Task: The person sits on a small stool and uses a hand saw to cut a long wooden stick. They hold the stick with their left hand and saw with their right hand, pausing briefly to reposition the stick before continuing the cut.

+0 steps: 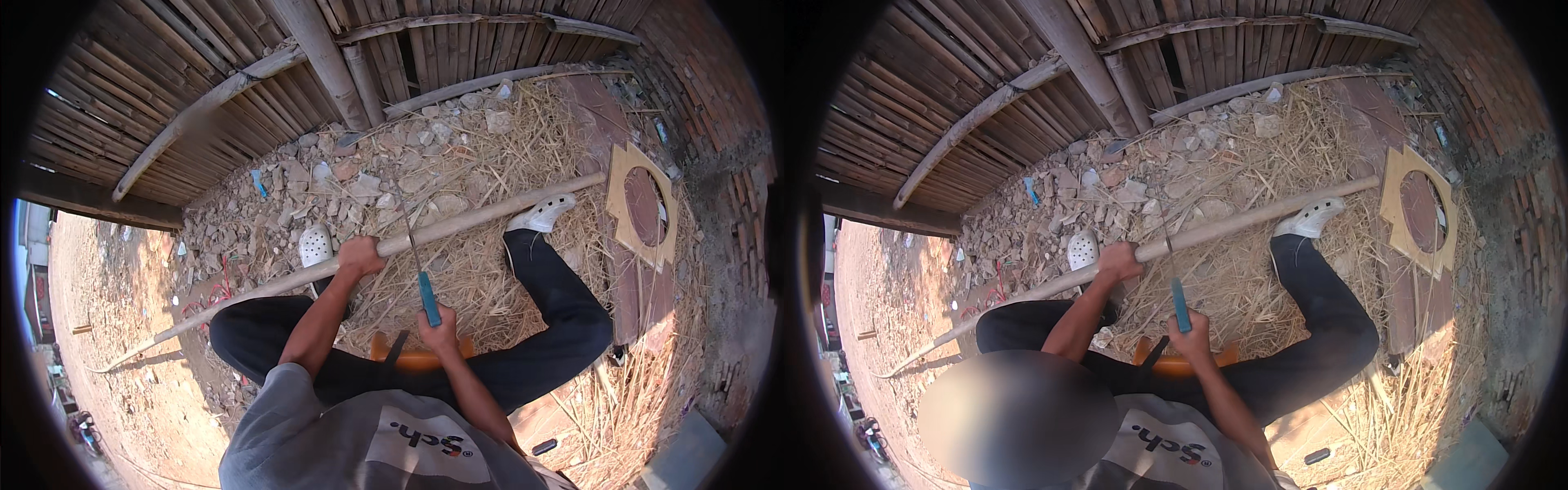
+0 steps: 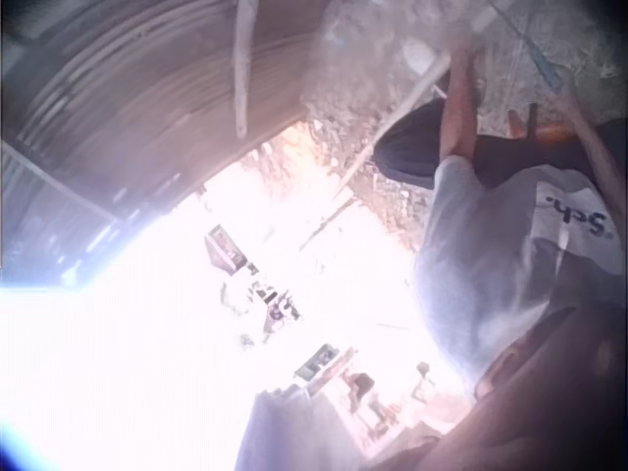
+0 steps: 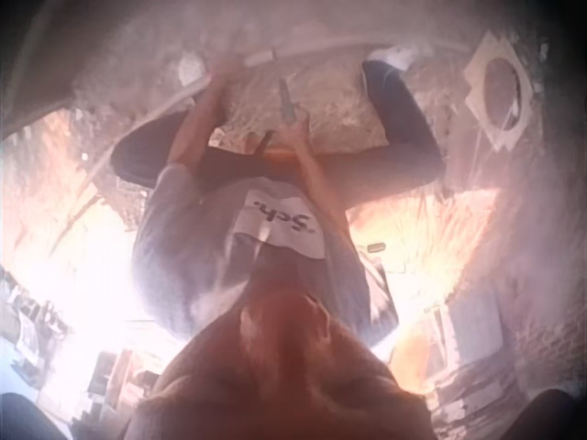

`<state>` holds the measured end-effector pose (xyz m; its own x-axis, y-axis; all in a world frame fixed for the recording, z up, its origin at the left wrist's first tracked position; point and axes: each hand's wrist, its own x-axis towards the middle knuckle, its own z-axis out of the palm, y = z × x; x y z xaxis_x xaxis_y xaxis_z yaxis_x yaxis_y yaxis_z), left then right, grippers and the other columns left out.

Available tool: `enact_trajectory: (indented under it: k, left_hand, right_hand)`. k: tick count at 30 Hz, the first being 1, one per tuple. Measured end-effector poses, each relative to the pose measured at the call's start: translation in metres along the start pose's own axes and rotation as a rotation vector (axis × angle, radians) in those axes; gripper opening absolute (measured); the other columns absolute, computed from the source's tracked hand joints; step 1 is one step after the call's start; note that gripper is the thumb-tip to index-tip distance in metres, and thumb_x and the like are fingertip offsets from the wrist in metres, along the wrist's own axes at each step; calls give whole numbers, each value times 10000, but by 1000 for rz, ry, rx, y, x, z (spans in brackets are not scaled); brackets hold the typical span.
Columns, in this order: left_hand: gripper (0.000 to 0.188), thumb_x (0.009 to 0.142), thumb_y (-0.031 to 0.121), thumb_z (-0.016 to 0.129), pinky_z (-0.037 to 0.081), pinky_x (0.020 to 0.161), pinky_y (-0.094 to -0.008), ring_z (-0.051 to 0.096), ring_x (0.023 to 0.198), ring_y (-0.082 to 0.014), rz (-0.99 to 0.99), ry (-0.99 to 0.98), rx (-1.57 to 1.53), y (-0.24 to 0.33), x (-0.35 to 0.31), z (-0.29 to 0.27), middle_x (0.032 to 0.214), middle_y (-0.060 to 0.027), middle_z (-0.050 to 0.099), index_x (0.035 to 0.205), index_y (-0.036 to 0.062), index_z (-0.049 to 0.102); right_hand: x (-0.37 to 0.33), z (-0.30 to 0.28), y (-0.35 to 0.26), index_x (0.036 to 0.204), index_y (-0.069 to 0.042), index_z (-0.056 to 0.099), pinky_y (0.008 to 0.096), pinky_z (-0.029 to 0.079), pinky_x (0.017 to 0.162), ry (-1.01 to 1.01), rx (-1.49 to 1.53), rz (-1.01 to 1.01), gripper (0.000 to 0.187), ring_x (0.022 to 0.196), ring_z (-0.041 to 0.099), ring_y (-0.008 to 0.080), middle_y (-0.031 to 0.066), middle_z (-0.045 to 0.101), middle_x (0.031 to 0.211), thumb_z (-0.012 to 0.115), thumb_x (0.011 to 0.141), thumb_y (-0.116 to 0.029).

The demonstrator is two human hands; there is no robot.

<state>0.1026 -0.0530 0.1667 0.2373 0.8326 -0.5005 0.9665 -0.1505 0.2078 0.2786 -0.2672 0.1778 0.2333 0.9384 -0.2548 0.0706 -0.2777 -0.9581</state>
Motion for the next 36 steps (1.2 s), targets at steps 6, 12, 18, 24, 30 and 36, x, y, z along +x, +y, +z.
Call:
enact_trajectory:
  k: [6,12,18,24,30,36]
  left_hand:
    - [392,655,290,651,538,845,-415,679,947,-312,-83,-3,-1,-43,15,-4,991,-159,706,1001,121,720]
    - [398,654,322,662,542,832,-419,683,928,-322,-28,-8,-6,-13,16,-5,976,-157,709,988,117,729]
    - [432,657,302,656,544,841,-418,680,953,-312,11,-4,13,9,56,-14,1004,-151,705,1048,125,708]
    - [425,657,278,643,548,824,-414,681,937,-326,-66,-3,-17,-17,66,-20,989,-156,706,1047,120,705]
    - [414,631,282,658,553,800,-416,690,905,-308,53,24,21,26,36,-8,948,-162,710,1002,108,720]
    - [445,632,279,662,553,799,-424,692,889,-311,-8,13,53,16,42,2,939,-152,713,1044,118,708]
  right_hand:
    - [-64,-7,-20,661,-15,565,257,375,487,-32,-12,-56,165,525,463,49,-24,496,559,602,815,-64]
    - [20,13,-22,658,-16,564,247,402,506,11,-27,-6,147,538,499,52,-22,527,571,611,793,-49]
    - [23,-17,-21,660,3,531,299,388,484,11,-32,-22,180,514,439,70,12,473,533,612,803,-70]
    - [-50,-32,-32,655,-9,525,271,371,470,56,-52,-128,197,508,449,53,-36,480,549,619,814,-78]
    - [31,-34,-21,660,-7,532,298,401,490,10,-24,-8,183,518,450,69,30,461,533,607,813,-72]
    - [-39,-31,-28,677,-8,567,278,419,510,-64,-82,-48,168,536,490,70,22,502,550,607,823,-82]
